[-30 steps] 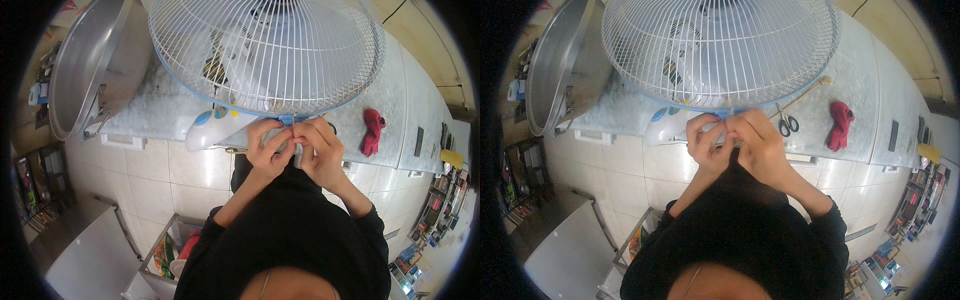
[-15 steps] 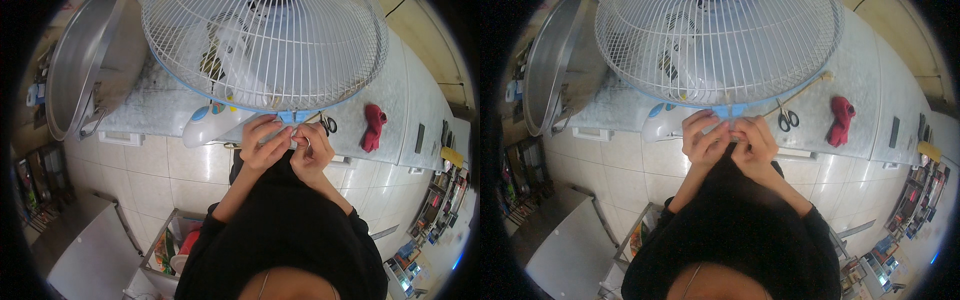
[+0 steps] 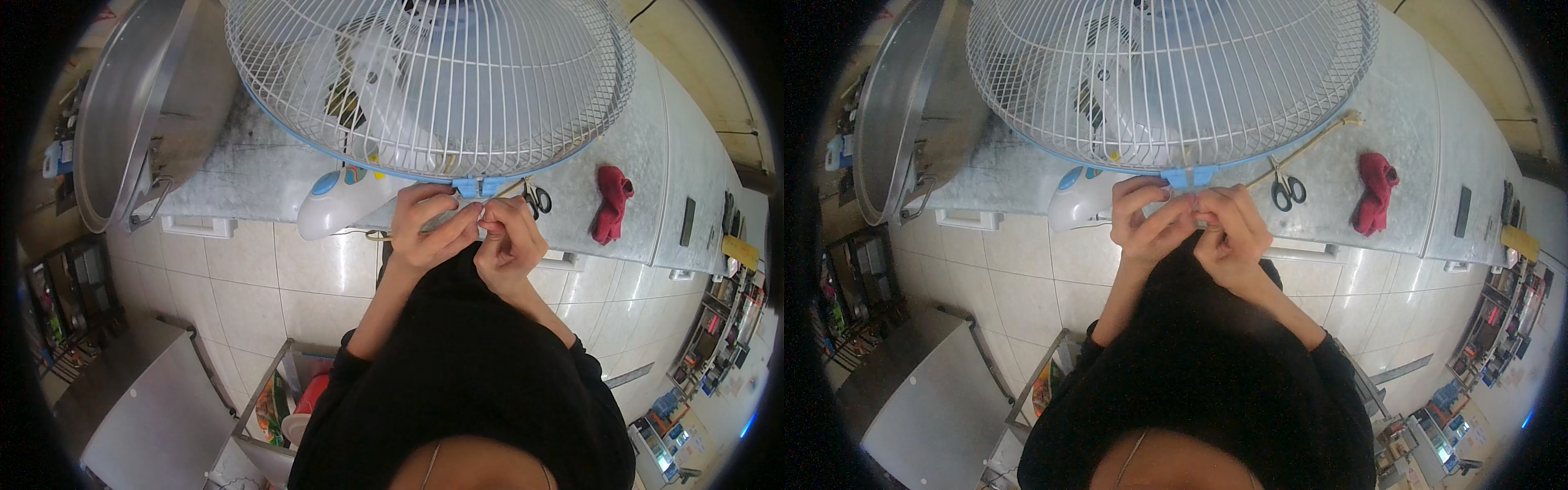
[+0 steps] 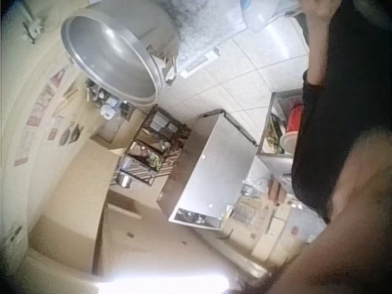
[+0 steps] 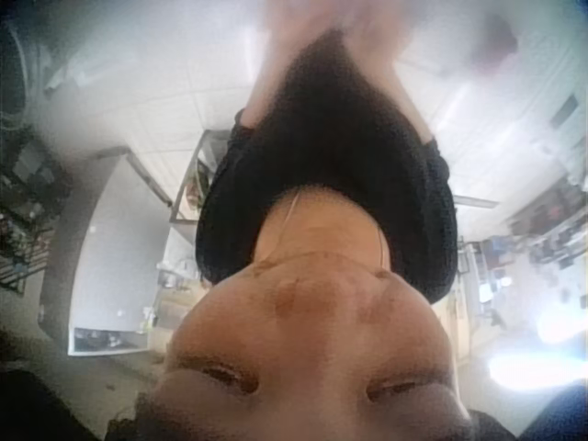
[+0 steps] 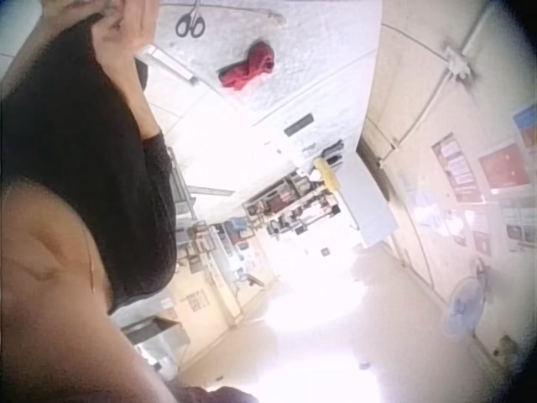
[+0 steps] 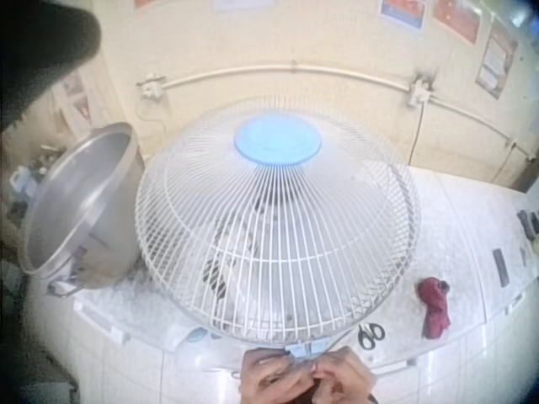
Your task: The person assembles a table fan by attaching the front grille and securing it with zip ties. They then move to the sink, pour blue liquid into the basin, and wash a yellow sponge under running water.
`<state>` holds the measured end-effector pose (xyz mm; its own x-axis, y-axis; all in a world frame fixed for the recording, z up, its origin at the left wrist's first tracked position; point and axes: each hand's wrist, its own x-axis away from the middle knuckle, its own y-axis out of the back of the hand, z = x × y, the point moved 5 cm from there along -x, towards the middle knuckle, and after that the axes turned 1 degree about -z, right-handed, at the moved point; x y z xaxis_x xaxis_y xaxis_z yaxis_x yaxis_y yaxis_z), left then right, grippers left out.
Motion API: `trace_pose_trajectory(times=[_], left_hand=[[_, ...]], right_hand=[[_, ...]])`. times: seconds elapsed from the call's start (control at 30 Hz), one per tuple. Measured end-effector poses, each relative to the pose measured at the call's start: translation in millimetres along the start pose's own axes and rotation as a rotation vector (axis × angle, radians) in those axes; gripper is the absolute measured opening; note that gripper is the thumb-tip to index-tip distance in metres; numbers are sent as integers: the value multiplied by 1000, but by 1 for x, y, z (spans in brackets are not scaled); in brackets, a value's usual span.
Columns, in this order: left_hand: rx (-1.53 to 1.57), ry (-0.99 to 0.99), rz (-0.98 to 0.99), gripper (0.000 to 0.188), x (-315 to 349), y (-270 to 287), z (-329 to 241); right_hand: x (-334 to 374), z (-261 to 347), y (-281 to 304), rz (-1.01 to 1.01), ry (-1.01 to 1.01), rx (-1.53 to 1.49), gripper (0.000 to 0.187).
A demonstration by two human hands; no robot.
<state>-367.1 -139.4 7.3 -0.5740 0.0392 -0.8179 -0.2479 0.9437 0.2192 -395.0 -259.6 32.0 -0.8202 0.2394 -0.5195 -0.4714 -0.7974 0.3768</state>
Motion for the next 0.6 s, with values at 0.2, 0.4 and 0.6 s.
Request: trace_pose_trajectory(times=[0.2,0.4,0.6], left_hand=[[11,95,-20,34,1,0,-1],[24,118,-103,29,-6,4,2],[68,173,-118,28,-7,11,8]], right_hand=[[0,-3,-4,0,32,26,21],[3,-5,1,-7,39,56,20],[-6,-14,14,57,-248,-132,14]])
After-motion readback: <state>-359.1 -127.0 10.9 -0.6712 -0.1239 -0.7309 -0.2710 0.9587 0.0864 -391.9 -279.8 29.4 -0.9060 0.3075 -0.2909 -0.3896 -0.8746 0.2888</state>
